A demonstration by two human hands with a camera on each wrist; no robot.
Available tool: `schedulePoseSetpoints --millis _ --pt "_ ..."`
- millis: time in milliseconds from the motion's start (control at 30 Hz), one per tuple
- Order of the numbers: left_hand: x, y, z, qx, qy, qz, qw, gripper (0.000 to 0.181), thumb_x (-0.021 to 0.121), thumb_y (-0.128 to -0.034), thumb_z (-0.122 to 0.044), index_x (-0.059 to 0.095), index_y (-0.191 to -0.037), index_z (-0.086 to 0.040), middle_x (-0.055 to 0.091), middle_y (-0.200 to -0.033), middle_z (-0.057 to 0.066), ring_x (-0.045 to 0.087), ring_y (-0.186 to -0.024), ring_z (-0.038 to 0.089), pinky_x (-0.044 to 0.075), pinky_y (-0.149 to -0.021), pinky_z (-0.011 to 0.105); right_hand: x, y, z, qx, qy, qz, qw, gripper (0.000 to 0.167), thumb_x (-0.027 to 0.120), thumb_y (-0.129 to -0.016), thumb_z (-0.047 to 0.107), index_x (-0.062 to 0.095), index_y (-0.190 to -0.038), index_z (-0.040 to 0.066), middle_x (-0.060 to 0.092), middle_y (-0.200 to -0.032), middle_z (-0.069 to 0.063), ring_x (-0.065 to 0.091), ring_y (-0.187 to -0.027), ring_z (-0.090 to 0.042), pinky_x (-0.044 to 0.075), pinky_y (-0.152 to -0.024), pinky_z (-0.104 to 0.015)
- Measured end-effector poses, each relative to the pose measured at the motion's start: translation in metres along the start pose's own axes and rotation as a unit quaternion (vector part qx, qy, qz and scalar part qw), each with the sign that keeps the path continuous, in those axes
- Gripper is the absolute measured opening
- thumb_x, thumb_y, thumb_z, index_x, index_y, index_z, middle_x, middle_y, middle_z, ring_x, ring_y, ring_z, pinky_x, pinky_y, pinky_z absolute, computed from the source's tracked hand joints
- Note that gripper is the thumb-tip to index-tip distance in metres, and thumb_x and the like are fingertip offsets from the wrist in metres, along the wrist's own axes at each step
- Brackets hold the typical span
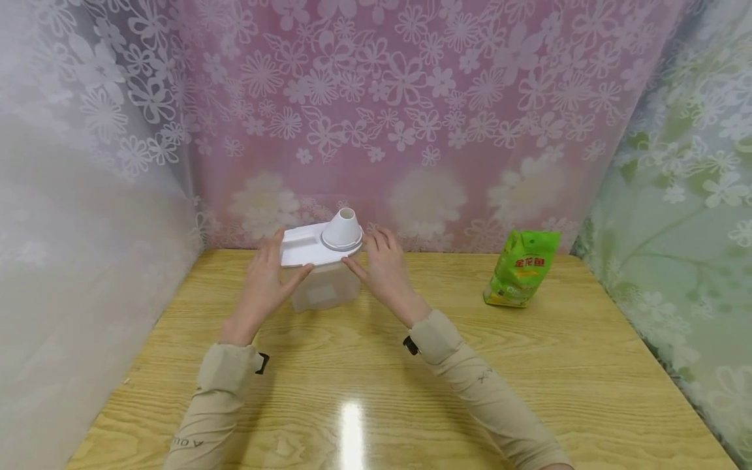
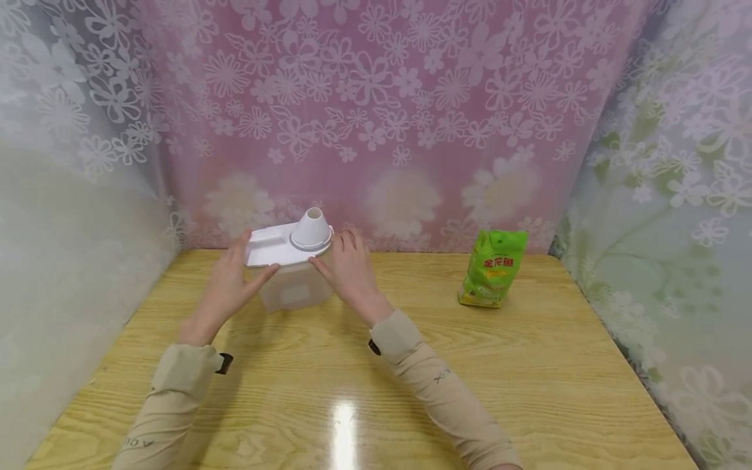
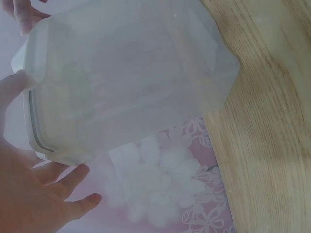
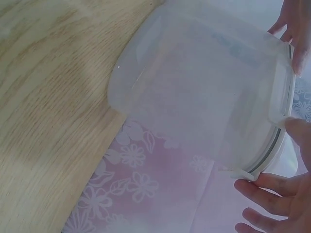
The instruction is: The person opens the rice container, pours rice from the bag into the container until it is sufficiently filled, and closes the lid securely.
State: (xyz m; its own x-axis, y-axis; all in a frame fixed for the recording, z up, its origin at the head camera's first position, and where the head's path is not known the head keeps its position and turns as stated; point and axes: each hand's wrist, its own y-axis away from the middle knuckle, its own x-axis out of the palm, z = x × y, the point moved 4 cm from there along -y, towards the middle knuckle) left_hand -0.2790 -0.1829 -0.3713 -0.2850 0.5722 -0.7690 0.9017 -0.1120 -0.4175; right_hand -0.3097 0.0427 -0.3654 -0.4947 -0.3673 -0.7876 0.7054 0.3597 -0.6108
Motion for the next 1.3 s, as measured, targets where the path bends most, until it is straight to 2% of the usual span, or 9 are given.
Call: schedulePoseSetpoints --millis 133,300,500,800,1000,1133,1300 --pt "0.003 0.001 -0.003 0.001 0.006 0.002 1.0 0.094 0.069 -0.0947 -0.046 0.019 -0.16 0.0 0.033 -0.157 0.03 0.033 -0.143 0.049 0.024 -0.116 0.065 -0.005 0.007 -0.001 -0.005 0.005 -0.006 1.0 0.059 0.067 -0.095 0.05 0.064 -0.12 -0.003 0.067 -0.119 -0.018 0.052 -0.129 -0.034 0.037 -0.115 -0.043" --pt "0.004 0.003 -0.008 0.004 0.013 0.01 0.9999 0.095 0.068 -0.0945 -0.05 0.019 -0.16 0.0 0.029 -0.161 0.023 0.031 -0.146 0.046 0.023 -0.118 0.064 -0.012 0.015 -0.001 -0.009 0.016 -0.021 0.9996 0.058 0.069 -0.093 0.049 0.065 -0.117 -0.004 0.069 -0.114 -0.017 0.055 -0.124 -0.034 0.037 -0.115 -0.043" --pt "0.005 0.006 -0.014 0.005 0.019 0.023 0.9995 0.096 0.067 -0.0944 -0.05 0.018 -0.161 -0.001 0.028 -0.161 0.025 0.029 -0.146 0.047 0.022 -0.117 0.066 -0.018 0.023 -0.002 -0.01 0.016 -0.028 0.9995 0.057 0.071 -0.092 0.049 0.064 -0.114 -0.004 0.068 -0.109 -0.017 0.056 -0.119 -0.034 0.036 -0.115 -0.041" --pt "0.006 0.011 -0.015 0.018 0.035 0.022 0.999 0.096 0.069 -0.0936 -0.049 0.017 -0.162 -0.007 0.03 -0.162 0.023 0.029 -0.147 0.046 0.019 -0.119 0.064 -0.027 0.033 -0.006 -0.014 -0.003 -0.049 0.9987 0.055 0.074 -0.09 0.047 0.064 -0.112 -0.003 0.066 -0.107 -0.016 0.059 -0.116 -0.034 0.045 -0.109 -0.043" --pt "0.006 0.009 -0.009 0.031 0.05 0.009 0.9982 0.093 0.073 -0.0926 -0.042 0.021 -0.162 -0.009 0.034 -0.161 0.021 0.033 -0.146 0.044 0.023 -0.118 0.062 -0.024 0.031 -0.014 -0.006 -0.004 -0.046 0.9989 0.064 0.071 -0.09 0.051 0.062 -0.129 0.002 0.068 -0.118 -0.015 0.057 -0.12 -0.034 0.05 -0.099 -0.048" --pt "0.007 0.01 -0.006 0.038 0.056 -0.004 0.9977 0.096 0.075 -0.0912 -0.039 0.02 -0.161 -0.003 0.031 -0.161 0.024 0.031 -0.147 0.044 0.024 -0.118 0.061 -0.02 0.028 -0.016 -0.021 0.023 -0.029 0.9991 0.075 0.064 -0.092 0.059 0.057 -0.139 0.001 0.064 -0.129 -0.016 0.054 -0.128 -0.036 0.046 -0.105 -0.052" --pt "0.01 0.015 -0.004 0.019 0.046 -0.012 0.9987 0.099 0.075 -0.0906 -0.043 0.02 -0.16 0.0 0.03 -0.16 0.027 0.032 -0.146 0.045 0.027 -0.117 0.062 -0.017 0.027 -0.017 -0.037 0.038 -0.017 0.9984 0.079 0.062 -0.092 0.06 0.056 -0.14 -0.001 0.062 -0.132 -0.017 0.052 -0.13 -0.037 0.043 -0.109 -0.051"
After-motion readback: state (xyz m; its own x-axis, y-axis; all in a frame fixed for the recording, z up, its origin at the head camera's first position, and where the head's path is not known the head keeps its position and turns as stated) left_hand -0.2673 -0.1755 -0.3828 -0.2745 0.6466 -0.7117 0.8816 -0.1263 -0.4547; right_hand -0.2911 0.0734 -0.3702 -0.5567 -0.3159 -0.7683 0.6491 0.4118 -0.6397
